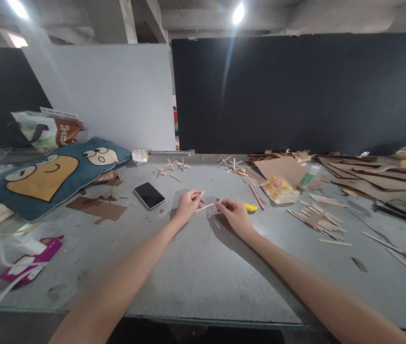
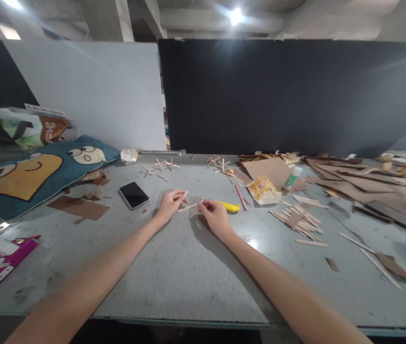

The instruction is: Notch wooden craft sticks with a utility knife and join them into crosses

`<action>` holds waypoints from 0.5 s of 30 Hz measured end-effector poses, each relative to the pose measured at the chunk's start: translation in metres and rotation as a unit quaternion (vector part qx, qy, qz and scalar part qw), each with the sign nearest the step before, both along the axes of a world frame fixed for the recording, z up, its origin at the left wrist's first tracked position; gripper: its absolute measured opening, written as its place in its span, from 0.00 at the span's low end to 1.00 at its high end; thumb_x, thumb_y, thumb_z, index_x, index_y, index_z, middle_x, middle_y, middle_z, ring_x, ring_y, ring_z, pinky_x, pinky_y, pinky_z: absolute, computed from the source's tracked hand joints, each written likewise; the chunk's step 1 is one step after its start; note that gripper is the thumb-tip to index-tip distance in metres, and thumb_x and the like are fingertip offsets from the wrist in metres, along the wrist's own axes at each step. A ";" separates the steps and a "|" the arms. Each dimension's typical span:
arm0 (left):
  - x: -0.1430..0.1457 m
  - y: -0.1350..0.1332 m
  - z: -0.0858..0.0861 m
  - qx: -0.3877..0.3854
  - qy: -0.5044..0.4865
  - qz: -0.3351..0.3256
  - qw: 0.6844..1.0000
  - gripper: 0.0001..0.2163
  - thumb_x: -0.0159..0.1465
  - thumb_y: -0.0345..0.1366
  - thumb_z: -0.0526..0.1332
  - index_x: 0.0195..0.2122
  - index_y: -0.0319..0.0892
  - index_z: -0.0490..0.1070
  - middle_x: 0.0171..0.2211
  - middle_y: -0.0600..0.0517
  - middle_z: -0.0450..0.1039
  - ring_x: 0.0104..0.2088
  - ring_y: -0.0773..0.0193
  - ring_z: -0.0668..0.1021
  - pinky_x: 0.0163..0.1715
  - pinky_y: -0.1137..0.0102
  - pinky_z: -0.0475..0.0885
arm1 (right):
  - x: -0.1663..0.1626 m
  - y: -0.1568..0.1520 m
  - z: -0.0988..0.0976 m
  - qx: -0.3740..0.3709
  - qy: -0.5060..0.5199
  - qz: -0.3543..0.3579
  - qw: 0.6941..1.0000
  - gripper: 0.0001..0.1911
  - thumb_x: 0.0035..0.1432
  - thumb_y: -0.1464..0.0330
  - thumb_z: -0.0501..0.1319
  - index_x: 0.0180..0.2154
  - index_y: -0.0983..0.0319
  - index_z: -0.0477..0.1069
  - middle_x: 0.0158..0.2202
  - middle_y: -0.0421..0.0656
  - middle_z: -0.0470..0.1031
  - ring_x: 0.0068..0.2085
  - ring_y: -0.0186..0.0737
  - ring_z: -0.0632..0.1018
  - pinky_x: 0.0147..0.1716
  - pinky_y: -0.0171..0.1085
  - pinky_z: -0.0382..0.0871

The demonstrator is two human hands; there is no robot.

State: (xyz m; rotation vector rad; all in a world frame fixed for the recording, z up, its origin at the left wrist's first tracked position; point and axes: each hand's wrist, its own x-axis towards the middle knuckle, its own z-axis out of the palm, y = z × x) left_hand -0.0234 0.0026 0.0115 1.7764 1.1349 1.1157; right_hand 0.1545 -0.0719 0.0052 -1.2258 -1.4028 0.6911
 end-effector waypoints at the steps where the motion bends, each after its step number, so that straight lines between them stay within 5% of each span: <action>1: 0.000 -0.002 0.000 0.004 0.005 0.001 1.000 0.12 0.65 0.43 0.59 0.40 0.39 0.74 0.28 0.48 0.79 0.26 0.63 0.76 0.28 0.71 0.70 | -0.001 0.000 0.000 -0.003 -0.001 0.003 1.000 0.24 0.57 0.47 0.62 0.26 0.61 0.73 0.20 0.39 0.69 0.23 0.36 0.67 0.25 0.35 0.60; 5: 0.000 -0.007 0.000 0.036 0.035 0.006 0.999 0.06 0.63 0.33 0.60 0.39 0.41 0.75 0.29 0.49 0.79 0.28 0.61 0.78 0.32 0.68 0.72 | -0.003 -0.003 0.000 -0.016 -0.003 0.018 1.000 0.24 0.57 0.47 0.62 0.26 0.61 0.73 0.21 0.39 0.69 0.23 0.36 0.67 0.24 0.35 0.59; 8: 0.002 -0.012 0.010 0.089 0.046 0.046 0.994 0.08 0.59 0.25 0.59 0.35 0.42 0.75 0.37 0.46 0.79 0.43 0.56 0.78 0.47 0.61 0.72 | -0.003 -0.005 0.000 -0.033 0.005 0.033 0.999 0.23 0.57 0.47 0.61 0.27 0.60 0.72 0.22 0.39 0.70 0.24 0.37 0.68 0.25 0.35 0.59; 13: 0.002 -0.060 0.066 0.385 -0.014 0.108 0.917 0.12 0.63 0.22 0.53 0.31 0.44 0.73 0.32 0.51 0.74 0.39 0.60 0.76 0.43 0.62 0.73 | -0.002 -0.005 0.003 -0.028 0.008 0.034 0.999 0.20 0.58 0.50 0.61 0.26 0.60 0.71 0.22 0.39 0.69 0.25 0.37 0.68 0.26 0.35 0.61; 15: 0.001 -0.092 0.088 0.406 -0.086 0.101 0.904 0.13 0.67 0.24 0.52 0.33 0.43 0.74 0.32 0.52 0.74 0.35 0.63 0.77 0.39 0.66 0.75 | -0.002 -0.005 0.005 -0.020 0.003 0.030 0.999 0.19 0.58 0.52 0.60 0.26 0.60 0.71 0.22 0.39 0.68 0.25 0.36 0.67 0.26 0.35 0.61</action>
